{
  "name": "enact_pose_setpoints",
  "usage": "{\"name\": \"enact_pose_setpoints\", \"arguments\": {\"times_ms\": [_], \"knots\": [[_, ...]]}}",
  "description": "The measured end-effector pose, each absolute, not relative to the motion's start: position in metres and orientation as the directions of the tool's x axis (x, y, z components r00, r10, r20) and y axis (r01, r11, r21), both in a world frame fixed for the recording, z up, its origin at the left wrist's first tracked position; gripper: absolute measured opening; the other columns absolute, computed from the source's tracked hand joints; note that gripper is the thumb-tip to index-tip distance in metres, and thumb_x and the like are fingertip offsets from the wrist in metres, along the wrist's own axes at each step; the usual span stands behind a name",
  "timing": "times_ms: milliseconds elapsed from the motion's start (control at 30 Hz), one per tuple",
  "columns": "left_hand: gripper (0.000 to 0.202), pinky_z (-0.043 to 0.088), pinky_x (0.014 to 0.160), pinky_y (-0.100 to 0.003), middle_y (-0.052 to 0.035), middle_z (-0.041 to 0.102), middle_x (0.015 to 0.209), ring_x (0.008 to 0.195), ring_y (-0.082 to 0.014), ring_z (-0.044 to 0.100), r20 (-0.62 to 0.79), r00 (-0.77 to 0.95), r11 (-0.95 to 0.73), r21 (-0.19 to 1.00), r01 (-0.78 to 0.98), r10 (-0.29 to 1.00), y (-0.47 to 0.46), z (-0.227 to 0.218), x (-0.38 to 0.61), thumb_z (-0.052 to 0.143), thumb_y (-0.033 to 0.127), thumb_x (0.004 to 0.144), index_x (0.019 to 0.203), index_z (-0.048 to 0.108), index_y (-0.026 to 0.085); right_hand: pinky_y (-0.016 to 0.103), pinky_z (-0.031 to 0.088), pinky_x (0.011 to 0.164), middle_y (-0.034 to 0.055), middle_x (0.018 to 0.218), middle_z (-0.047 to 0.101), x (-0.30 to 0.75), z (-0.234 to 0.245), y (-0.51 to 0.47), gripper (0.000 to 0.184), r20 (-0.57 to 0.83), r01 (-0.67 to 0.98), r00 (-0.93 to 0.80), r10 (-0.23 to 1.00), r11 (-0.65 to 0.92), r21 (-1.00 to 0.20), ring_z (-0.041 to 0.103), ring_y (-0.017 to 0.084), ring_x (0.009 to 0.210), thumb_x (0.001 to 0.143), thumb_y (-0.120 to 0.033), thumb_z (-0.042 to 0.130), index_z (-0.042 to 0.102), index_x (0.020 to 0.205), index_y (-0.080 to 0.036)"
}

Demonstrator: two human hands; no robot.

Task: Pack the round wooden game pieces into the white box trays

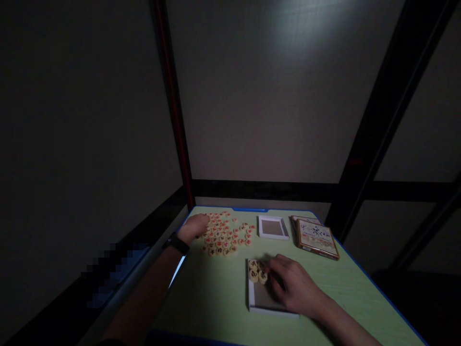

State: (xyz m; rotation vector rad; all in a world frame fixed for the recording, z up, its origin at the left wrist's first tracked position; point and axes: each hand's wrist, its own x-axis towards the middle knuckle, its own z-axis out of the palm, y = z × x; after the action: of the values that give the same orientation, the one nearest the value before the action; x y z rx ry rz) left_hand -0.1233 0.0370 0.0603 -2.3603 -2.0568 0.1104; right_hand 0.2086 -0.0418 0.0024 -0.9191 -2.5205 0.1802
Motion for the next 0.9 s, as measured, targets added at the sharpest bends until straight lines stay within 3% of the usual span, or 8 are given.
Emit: {"name": "enact_pose_setpoints", "arguments": {"times_ms": [200,400,700,900], "knots": [[0.024,0.054,0.082,-0.033,-0.0192,0.071,0.110,0.101,-0.0289,0.068,-0.142,0.058,-0.074,-0.111,0.991,0.988,0.041,0.062,-0.119,0.062,0.015,0.079,0.100,0.071,0.013,0.031,0.041,0.068,0.0058,0.080,0.061,0.208,0.004,-0.043,0.017,0.387,0.556,-0.689,0.613,0.789,-0.260,0.055,0.021,0.076,0.078,-0.009,0.048,0.058,0.086,-0.020],[0.032,0.054,0.083,-0.032,-0.0194,0.072,0.110,0.102,-0.0284,0.069,-0.144,0.038,-0.057,-0.131,0.990,0.989,0.045,0.062,-0.109,0.059,0.008,0.076,0.105,0.072,0.012,0.031,0.041,0.068,0.0069,0.080,0.062,0.208,0.003,-0.043,0.016,0.378,0.567,-0.685,0.623,0.781,-0.260,0.057,0.021,0.077,0.079,-0.010,0.048,0.059,0.086,-0.019],[0.029,0.054,0.083,-0.030,-0.0183,0.072,0.109,0.103,-0.0294,0.069,-0.061,0.009,-0.017,-0.139,0.990,0.998,0.048,0.061,-0.109,0.064,0.011,0.075,0.103,0.072,0.013,0.032,0.042,0.068,0.0074,0.080,0.064,0.209,0.000,-0.041,0.017,0.393,0.572,-0.673,0.626,0.778,-0.260,0.059,0.022,0.077,0.078,-0.011,0.048,0.061,0.087,-0.018],[0.026,0.048,0.095,-0.032,-0.0157,0.072,0.111,0.110,-0.0259,0.066,0.112,0.110,-0.104,-0.057,0.993,0.988,0.034,0.058,-0.084,0.051,0.014,0.087,0.106,0.070,0.013,0.030,0.042,0.064,0.0058,0.075,0.064,0.212,-0.002,-0.037,0.014,0.482,0.649,-0.523,0.703,0.695,-0.310,0.060,0.020,0.071,0.084,-0.015,0.046,0.059,0.085,-0.019]]}}
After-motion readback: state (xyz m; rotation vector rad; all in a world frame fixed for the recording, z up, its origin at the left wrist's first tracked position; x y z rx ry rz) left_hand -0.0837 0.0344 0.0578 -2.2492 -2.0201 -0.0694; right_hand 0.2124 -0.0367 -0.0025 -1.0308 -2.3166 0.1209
